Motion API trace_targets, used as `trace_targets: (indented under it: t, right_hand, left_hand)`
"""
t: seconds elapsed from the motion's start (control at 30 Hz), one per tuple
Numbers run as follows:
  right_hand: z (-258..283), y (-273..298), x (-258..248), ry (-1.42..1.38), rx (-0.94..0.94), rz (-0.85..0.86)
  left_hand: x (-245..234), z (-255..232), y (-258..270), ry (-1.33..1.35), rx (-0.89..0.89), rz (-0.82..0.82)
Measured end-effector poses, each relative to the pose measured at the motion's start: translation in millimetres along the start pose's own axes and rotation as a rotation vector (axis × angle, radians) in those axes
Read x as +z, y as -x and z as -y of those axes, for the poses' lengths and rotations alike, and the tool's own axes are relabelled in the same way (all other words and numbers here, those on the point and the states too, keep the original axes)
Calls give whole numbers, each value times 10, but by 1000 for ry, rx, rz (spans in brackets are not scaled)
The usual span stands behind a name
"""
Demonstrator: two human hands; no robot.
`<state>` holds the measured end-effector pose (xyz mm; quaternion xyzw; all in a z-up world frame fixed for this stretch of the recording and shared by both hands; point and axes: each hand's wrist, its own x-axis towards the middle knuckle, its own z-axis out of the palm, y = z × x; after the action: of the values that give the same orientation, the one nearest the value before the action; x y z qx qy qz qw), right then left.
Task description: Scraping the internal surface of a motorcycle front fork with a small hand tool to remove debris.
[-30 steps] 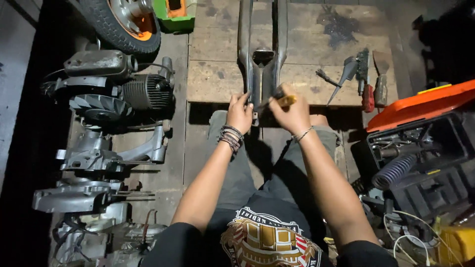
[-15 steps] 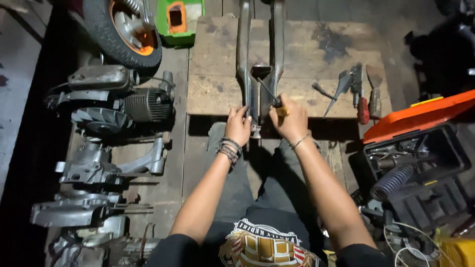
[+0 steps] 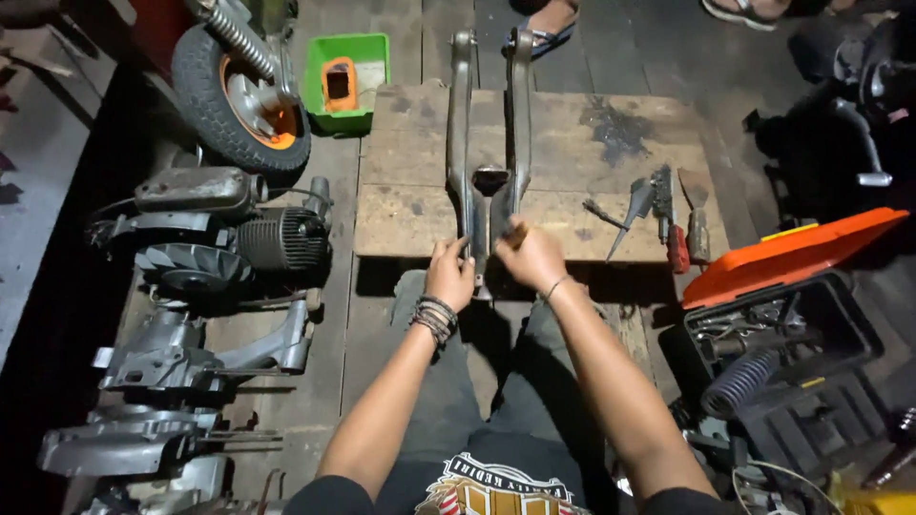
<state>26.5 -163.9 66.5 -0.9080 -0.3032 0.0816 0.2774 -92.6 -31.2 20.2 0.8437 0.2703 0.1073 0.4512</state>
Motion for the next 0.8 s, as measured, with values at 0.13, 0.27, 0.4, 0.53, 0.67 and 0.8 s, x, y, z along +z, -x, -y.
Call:
trace_targets:
  t: [0.13,0.27,0.4,0.53,0.67,0.8]
  right_hand:
    - [119,28,-259,122,-29,-164]
    - [77,-29,-108,-41,-122,-205]
    - [-294,-352,-85,185,-207,-365]
    - [67,-191,-287,-271,-154,-320]
    - [-68,-370,-200,5,-45,-66]
    - [-249,-504,-198,-147,-8,-201]
  left_hand:
    - [-75,-132,73,40,-8,4]
    - [2,-42,61,39,31,-46]
    - [-42,-116,200,85,92,-83]
    - [107,42,152,41,133,-123]
    - [167,160,81,40,151,-127]
    - [150,136,102,82,136,-122]
